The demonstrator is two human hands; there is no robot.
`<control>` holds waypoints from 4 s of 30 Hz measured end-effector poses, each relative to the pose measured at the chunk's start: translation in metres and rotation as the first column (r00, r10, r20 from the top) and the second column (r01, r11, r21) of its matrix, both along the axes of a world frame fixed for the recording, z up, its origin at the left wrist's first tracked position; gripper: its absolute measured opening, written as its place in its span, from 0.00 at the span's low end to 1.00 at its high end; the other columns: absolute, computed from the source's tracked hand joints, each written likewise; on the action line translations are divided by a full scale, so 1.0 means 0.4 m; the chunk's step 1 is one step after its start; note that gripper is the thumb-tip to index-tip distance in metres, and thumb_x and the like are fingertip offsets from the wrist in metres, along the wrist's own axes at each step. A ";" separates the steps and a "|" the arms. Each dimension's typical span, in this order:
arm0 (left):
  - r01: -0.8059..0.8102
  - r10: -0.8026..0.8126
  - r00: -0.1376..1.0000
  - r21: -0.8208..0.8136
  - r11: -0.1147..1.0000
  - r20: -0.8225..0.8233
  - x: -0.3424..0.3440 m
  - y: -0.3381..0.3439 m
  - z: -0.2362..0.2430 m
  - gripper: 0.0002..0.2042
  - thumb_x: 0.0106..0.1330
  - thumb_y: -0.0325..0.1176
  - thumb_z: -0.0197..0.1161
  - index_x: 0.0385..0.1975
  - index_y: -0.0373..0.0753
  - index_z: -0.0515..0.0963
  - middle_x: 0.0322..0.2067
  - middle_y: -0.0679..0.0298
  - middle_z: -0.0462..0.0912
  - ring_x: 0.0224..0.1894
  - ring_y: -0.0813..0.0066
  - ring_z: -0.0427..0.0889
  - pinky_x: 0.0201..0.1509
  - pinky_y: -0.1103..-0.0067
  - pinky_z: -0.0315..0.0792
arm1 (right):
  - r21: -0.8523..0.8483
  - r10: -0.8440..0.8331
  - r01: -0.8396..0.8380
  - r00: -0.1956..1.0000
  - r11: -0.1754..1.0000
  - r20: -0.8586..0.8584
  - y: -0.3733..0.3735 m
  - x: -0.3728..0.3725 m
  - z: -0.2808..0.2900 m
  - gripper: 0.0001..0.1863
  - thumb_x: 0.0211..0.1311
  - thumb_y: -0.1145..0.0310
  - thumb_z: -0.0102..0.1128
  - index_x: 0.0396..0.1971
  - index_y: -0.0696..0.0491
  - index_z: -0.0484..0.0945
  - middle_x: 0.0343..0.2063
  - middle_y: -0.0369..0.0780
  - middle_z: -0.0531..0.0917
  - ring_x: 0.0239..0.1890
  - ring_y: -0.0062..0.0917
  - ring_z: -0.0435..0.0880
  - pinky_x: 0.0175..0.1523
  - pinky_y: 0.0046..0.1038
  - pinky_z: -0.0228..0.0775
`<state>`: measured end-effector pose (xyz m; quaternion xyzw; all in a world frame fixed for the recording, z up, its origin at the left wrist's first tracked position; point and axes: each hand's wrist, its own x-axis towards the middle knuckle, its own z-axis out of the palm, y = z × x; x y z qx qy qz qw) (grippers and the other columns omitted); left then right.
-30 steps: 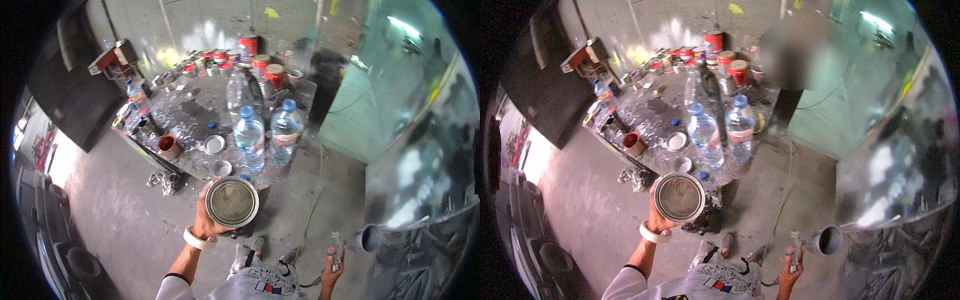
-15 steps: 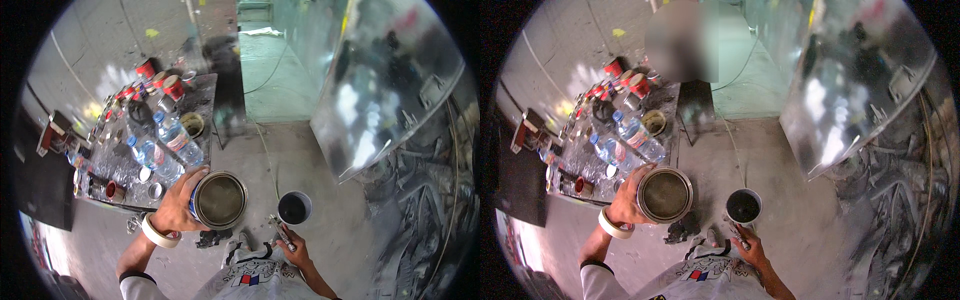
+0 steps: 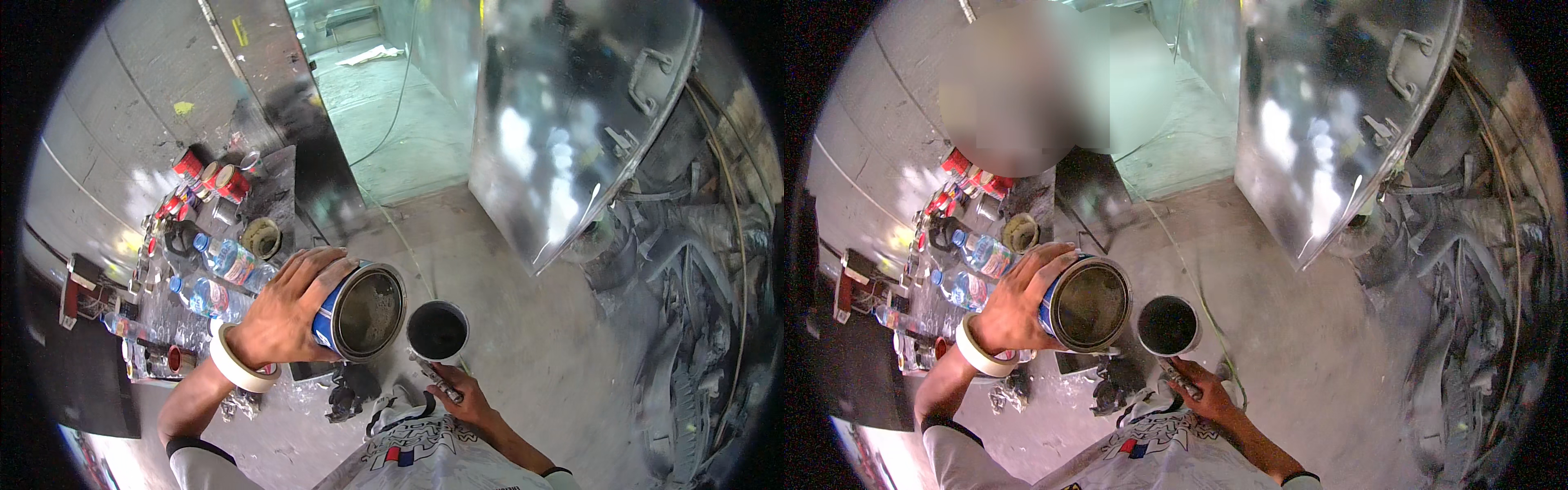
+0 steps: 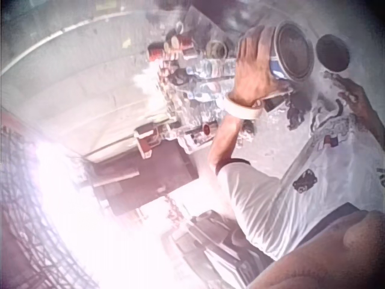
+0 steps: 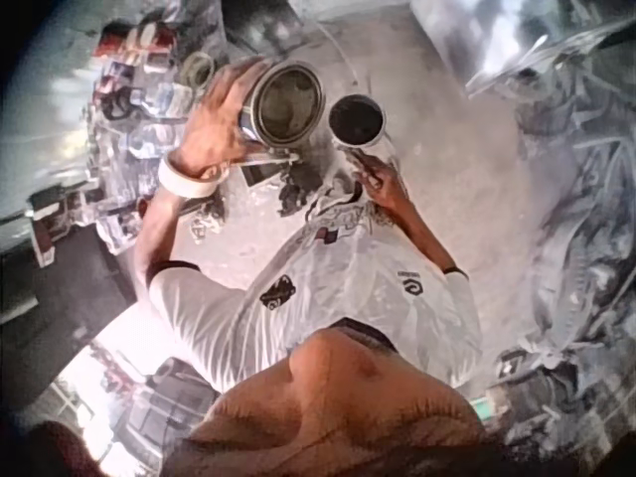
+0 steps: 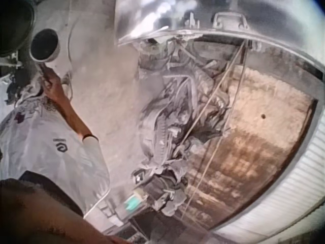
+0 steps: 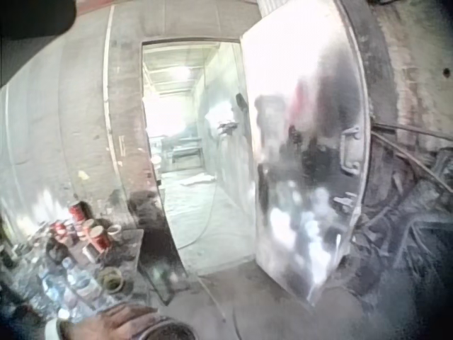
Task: The person prepares paint by pouring liquid from a can into a spray gun cup and adding water from a bottle. They then walk to a car in a paint booth and spray paint the front bumper area, which is partially covered with masking paper.
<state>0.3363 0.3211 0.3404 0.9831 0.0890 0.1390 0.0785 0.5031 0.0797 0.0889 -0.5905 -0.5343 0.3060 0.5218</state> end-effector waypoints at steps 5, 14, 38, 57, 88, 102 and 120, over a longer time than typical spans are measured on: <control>0.046 -0.045 0.999 0.031 0.998 -0.022 0.053 -0.003 0.022 0.50 0.31 0.44 0.80 0.60 0.38 0.63 0.55 0.50 0.69 0.57 0.47 0.71 0.63 0.59 0.65 | 0.002 -0.020 0.020 1.000 1.000 -0.016 0.010 0.005 0.035 0.25 0.59 0.69 0.66 0.56 0.59 0.72 0.48 0.48 0.81 0.49 0.37 0.81 0.54 0.33 0.71; 0.093 -0.087 0.994 0.095 0.991 -0.068 0.098 0.000 0.048 0.50 0.31 0.46 0.80 0.60 0.40 0.64 0.56 0.51 0.68 0.59 0.48 0.69 0.64 0.57 0.63 | -0.040 0.022 -0.023 0.999 0.999 -0.032 0.018 0.009 0.027 0.29 0.61 0.69 0.62 0.63 0.51 0.67 0.55 0.46 0.76 0.53 0.39 0.79 0.57 0.35 0.71; 0.156 -0.126 0.983 0.256 0.954 -0.132 0.133 -0.015 0.084 0.53 0.27 0.46 0.81 0.63 0.45 0.63 0.57 0.53 0.67 0.61 0.49 0.66 0.65 0.54 0.61 | -0.011 -0.001 0.000 0.995 1.000 -0.096 0.022 0.003 0.040 0.30 0.62 0.68 0.61 0.65 0.49 0.65 0.51 0.47 0.78 0.50 0.38 0.80 0.54 0.34 0.72; 0.172 -0.122 0.980 0.365 0.915 -0.156 0.157 -0.049 0.115 0.42 0.39 0.44 0.76 0.60 0.49 0.66 0.55 0.55 0.69 0.60 0.52 0.68 0.64 0.53 0.61 | -0.020 0.013 -0.016 0.990 1.000 -0.142 0.014 0.004 0.027 0.29 0.60 0.70 0.64 0.62 0.54 0.67 0.53 0.47 0.78 0.54 0.36 0.79 0.58 0.33 0.68; 0.072 -0.067 0.996 0.109 0.991 -0.050 0.158 -0.052 0.032 0.53 0.30 0.45 0.81 0.63 0.41 0.60 0.58 0.51 0.68 0.60 0.47 0.69 0.65 0.48 0.56 | 0.031 -0.040 0.044 0.992 0.999 -0.118 -0.002 0.007 0.014 0.29 0.62 0.70 0.63 0.63 0.55 0.67 0.52 0.46 0.79 0.51 0.32 0.80 0.57 0.30 0.69; -0.063 0.644 0.657 -0.822 0.565 0.392 -0.123 -0.089 -0.276 0.58 0.33 0.40 0.84 0.66 0.33 0.52 0.61 0.52 0.65 0.63 0.59 0.66 0.67 0.68 0.61 | -0.110 -0.166 0.161 0.985 0.981 -0.040 0.011 -0.009 -0.064 0.29 0.59 0.77 0.63 0.61 0.60 0.67 0.51 0.45 0.80 0.50 0.27 0.80 0.53 0.26 0.72; -0.800 0.807 -0.232 -0.579 0.159 0.542 -1.037 0.109 -0.617 0.46 0.39 0.38 0.78 0.60 0.33 0.59 0.54 0.52 0.72 0.57 0.58 0.73 0.63 0.68 0.65 | -0.202 -0.480 0.478 0.876 0.855 0.041 0.049 -0.046 -0.046 0.18 0.67 0.60 0.54 0.45 0.60 0.81 0.39 0.41 0.84 0.35 0.27 0.80 0.36 0.29 0.72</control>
